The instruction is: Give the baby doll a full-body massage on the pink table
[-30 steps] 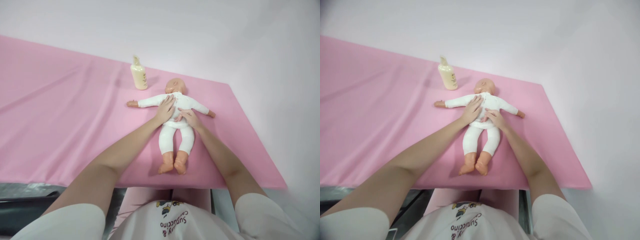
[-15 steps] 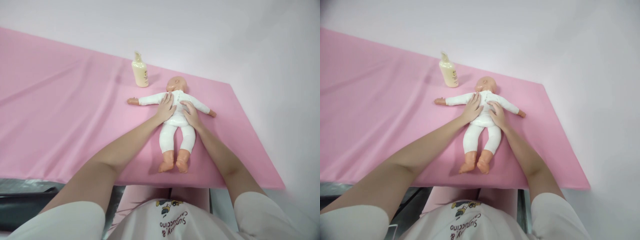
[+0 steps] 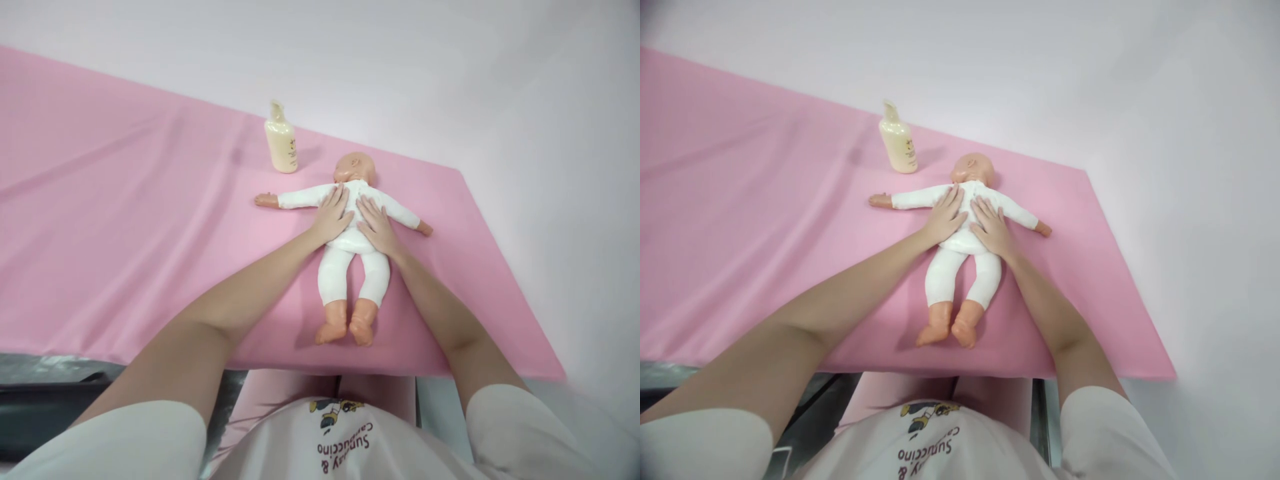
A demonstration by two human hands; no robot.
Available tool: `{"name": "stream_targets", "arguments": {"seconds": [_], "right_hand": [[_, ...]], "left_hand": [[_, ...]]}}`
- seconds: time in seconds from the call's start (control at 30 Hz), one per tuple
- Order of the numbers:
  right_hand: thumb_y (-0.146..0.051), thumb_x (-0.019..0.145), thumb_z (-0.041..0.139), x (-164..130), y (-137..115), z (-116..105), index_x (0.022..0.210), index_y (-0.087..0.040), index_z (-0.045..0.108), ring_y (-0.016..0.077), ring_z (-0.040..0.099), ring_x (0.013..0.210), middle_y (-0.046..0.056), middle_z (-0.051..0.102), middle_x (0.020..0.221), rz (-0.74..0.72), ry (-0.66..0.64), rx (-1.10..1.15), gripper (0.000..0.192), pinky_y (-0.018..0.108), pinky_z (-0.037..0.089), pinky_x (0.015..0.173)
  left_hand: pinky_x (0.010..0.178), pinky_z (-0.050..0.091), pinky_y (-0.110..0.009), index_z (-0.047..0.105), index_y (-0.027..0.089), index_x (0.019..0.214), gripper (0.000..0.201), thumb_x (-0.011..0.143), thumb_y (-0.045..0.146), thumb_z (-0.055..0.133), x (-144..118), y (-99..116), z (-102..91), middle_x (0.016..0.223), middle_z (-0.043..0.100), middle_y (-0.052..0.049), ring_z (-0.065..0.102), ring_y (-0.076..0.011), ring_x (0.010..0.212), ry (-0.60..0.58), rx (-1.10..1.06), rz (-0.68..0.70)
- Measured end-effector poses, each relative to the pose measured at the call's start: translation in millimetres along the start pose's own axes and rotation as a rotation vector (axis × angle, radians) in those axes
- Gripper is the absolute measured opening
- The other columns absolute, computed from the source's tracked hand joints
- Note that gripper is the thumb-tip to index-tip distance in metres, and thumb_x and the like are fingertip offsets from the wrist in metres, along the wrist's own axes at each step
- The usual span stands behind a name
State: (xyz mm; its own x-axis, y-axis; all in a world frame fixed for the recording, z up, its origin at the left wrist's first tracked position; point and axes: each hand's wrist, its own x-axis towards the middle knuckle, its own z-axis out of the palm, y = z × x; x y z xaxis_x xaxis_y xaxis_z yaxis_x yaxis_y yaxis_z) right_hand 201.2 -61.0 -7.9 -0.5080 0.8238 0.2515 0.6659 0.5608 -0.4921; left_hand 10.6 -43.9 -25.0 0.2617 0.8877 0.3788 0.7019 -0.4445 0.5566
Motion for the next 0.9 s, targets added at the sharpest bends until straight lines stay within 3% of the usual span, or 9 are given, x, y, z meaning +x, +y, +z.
{"name": "stream_targets", "arguments": {"seconds": [0.17, 0.37, 0.47, 0.53, 0.6, 0.67, 0.77, 0.9], "right_hand": [[-0.038, 0.095, 0.041, -3.5, -9.7, -5.8, 0.142, -0.027, 0.046, 0.0212, 0.027, 0.147, 0.003, 0.043, 0.150, -0.141, -0.059, 0.087, 0.049, 0.053, 0.000, 0.122], [-0.045, 0.093, 0.044, -3.7, -13.8, -8.8, 0.098, -0.026, 0.075, 0.0200, 0.054, 0.129, 0.001, 0.074, 0.110, -0.188, -0.070, 0.351, 0.036, 0.048, 0.010, 0.123], [-0.055, 0.090, 0.044, -3.4, -16.0, -10.7, 0.062, -0.023, 0.068, 0.0180, 0.070, 0.093, 0.000, 0.074, 0.075, -0.098, -0.008, 0.497, 0.049, 0.044, 0.019, 0.122], [-0.062, 0.087, 0.045, -3.5, -15.3, -10.2, 0.046, -0.023, 0.053, 0.0155, 0.068, 0.069, -0.003, 0.063, 0.053, -0.031, 0.066, 0.587, 0.057, 0.042, 0.027, 0.119], [-0.064, 0.085, 0.047, -3.9, -13.0, -8.6, 0.043, -0.023, 0.045, 0.0140, 0.059, 0.055, -0.004, 0.048, 0.042, 0.027, 0.128, 0.642, 0.059, 0.041, 0.040, 0.109], [-0.063, 0.086, 0.049, -4.4, -10.2, -6.6, 0.046, -0.023, 0.047, 0.0127, 0.048, 0.047, -0.005, 0.041, 0.040, 0.094, 0.155, 0.647, 0.056, 0.038, 0.050, 0.088], [-0.056, 0.088, 0.048, -5.6, -8.3, -4.8, 0.053, -0.022, 0.052, 0.0109, 0.038, 0.043, -0.005, 0.040, 0.042, 0.166, 0.177, 0.624, 0.049, 0.031, 0.048, 0.066], [-0.044, 0.091, 0.045, -7.8, -12.9, -6.2, 0.077, -0.021, 0.064, 0.0138, 0.049, 0.056, -0.003, 0.051, 0.057, 0.048, 0.158, 0.492, 0.033, 0.031, 0.047, 0.068]], "left_hand": [[0.120, 0.014, -0.049, 0.034, 0.019, 0.149, 0.060, 0.097, 0.048, 0.031, -0.1, -3.1, 1.1, 0.160, 0.021, -0.011, 0.016, -0.0278, 0.149, 0.044, -0.027, -0.005], [0.121, 0.014, -0.046, 0.040, 0.020, 0.147, 0.059, 0.097, 0.049, 0.027, 0.2, -7.4, 0.8, 0.160, 0.024, -0.010, 0.019, -0.0257, 0.149, 0.072, -0.074, 0.017], [0.121, 0.016, -0.048, 0.040, 0.022, 0.146, 0.058, 0.095, 0.048, 0.036, 1.3, -10.1, 1.5, 0.159, 0.026, -0.008, 0.020, -0.0264, 0.149, 0.077, -0.077, 0.016], [0.121, 0.017, -0.049, 0.040, 0.024, 0.146, 0.058, 0.093, 0.046, 0.041, 1.8, -11.4, 1.9, 0.159, 0.027, -0.007, 0.021, -0.0269, 0.148, 0.081, -0.080, 0.018], [0.120, 0.017, -0.050, 0.040, 0.024, 0.146, 0.058, 0.091, 0.042, 0.043, 2.0, -11.7, 1.7, 0.159, 0.027, -0.007, 0.022, -0.0274, 0.148, 0.084, -0.083, 0.022], [0.120, 0.018, -0.050, 0.040, 0.023, 0.146, 0.058, 0.090, 0.039, 0.043, 2.0, -10.9, 1.2, 0.159, 0.027, -0.007, 0.022, -0.0276, 0.148, 0.083, -0.081, 0.023], [0.120, 0.018, -0.049, 0.041, 0.019, 0.146, 0.060, 0.089, 0.035, 0.044, 1.8, -9.1, 0.5, 0.159, 0.027, -0.010, 0.022, -0.0276, 0.148, 0.078, -0.071, 0.010], [0.121, 0.018, -0.050, 0.041, 0.020, 0.146, 0.059, 0.089, 0.035, 0.044, 1.8, -9.5, 1.4, 0.159, 0.027, -0.009, 0.022, -0.0269, 0.148, 0.088, -0.077, 0.017]]}}
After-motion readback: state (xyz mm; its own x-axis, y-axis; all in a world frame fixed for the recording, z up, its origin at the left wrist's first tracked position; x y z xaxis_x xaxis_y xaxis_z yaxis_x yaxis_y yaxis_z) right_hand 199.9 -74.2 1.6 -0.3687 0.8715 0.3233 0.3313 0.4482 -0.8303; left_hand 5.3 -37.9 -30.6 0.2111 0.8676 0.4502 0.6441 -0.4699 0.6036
